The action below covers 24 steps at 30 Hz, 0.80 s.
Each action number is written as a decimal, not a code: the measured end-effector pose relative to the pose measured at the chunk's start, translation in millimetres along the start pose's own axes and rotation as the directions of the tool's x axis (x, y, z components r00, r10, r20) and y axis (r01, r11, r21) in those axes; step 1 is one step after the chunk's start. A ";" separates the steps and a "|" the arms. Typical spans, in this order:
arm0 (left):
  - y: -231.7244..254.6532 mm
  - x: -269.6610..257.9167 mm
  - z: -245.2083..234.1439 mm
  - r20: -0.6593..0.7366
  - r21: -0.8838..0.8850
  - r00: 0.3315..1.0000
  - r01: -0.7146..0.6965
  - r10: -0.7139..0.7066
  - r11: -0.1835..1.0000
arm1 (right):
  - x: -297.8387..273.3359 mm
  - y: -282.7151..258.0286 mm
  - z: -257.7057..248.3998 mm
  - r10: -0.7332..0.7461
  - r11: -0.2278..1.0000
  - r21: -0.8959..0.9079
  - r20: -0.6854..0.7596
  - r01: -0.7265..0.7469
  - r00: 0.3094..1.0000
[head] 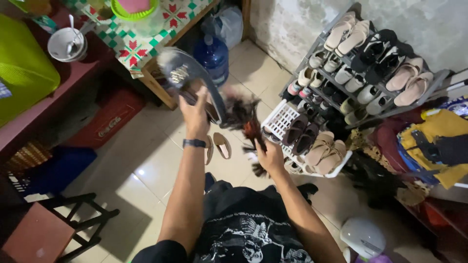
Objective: The person uses a feather duster to clean a single black slip-on shoe. They hold the shoe in one hand and brush the exterior and interior surfaces repeatedly. The shoe is not placed back on the rack during the clip.
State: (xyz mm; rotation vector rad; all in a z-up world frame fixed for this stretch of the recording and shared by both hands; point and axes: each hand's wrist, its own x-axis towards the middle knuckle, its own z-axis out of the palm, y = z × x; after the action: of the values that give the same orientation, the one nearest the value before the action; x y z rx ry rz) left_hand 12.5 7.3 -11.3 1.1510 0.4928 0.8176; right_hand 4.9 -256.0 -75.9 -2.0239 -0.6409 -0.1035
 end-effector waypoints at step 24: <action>10.7 -57.0 45.5 0.444 0.151 0.891 0.025 -0.091 0.988 | 76.0 -41.7 -9.7 0.059 0.998 0.028 -0.124 -0.056 0.991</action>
State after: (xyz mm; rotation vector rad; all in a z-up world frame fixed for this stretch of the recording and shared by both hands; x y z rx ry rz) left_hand 6.3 -62.6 11.2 1.4032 0.1972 0.4431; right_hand 51.9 -217.8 -13.2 -1.9929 -0.5021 -0.1852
